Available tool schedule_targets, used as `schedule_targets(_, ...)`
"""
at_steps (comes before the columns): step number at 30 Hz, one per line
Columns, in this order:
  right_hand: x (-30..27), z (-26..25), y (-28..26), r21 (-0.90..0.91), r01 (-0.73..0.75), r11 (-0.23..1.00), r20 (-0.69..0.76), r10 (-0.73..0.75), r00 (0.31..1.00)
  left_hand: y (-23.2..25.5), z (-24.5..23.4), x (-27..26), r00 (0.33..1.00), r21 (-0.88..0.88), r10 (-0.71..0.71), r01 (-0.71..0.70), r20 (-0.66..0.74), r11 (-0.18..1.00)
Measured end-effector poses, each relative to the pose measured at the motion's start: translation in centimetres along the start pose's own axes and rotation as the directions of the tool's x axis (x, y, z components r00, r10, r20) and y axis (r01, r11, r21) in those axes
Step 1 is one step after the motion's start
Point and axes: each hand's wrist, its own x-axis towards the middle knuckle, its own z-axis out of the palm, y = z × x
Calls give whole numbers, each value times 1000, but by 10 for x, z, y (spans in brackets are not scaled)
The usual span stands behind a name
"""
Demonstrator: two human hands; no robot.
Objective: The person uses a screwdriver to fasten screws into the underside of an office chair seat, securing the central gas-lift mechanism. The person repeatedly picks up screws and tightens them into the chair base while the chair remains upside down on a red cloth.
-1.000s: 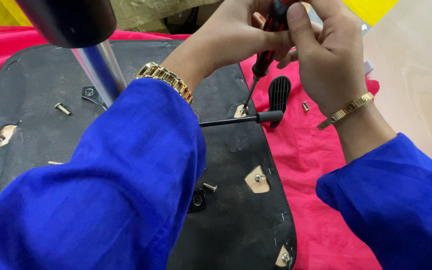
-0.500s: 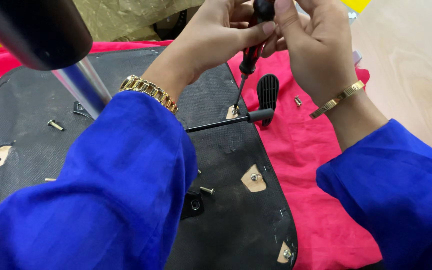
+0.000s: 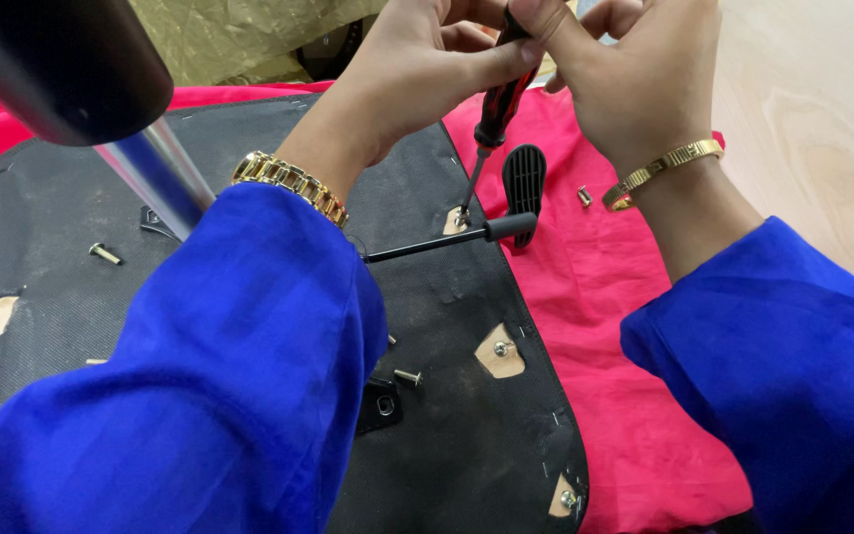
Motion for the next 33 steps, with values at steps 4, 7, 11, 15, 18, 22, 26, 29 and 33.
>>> schedule_targets(4, -1, 2, 4, 227, -140, 964, 80, 125, 989, -6, -1, 0, 996, 7, -89, 89, -7, 996)
schedule_targets(7, -5, 2, 4, 221, -156, 963, 108, 135, 985, -6, -2, 0, 997, -39, -74, 74, 7, 997)
schedule_targets(11, -3, 3, -1, 164, 0, 986, 103, -17, 994, -4, 1, -1, 999, -34, 23, -22, 28, 999)
schedule_targets(15, -1, 6, -11, 32, -60, 998, 52, 59, 997, -4, 2, 1, 1000, -26, 0, 0, 18, 1000)
schedule_targets(18, 1, 13, -17, 202, -190, 961, 71, 179, 981, -5, -1, 2, 1000, -84, 3, -1, 20, 996)
schedule_targets(22, 2, 13, -22, 386, -293, 875, 127, 265, 956, -3, -6, 2, 996, -180, 21, -5, 88, 984)
schedule_targets(26, 6, 12, -21, 253, -198, 947, 51, 192, 980, 0, -2, 2, 1000, -42, 21, -21, 5, 999)
schedule_targets(29, 8, 11, -18, 107, -176, 979, 29, 174, 984, 0, 0, 3, 1000, 7, -14, 14, 21, 1000)
schedule_targets(33, 7, 11, -21, 253, -204, 946, 87, 188, 978, 0, -2, 0, 999, -30, -15, 16, 42, 999)
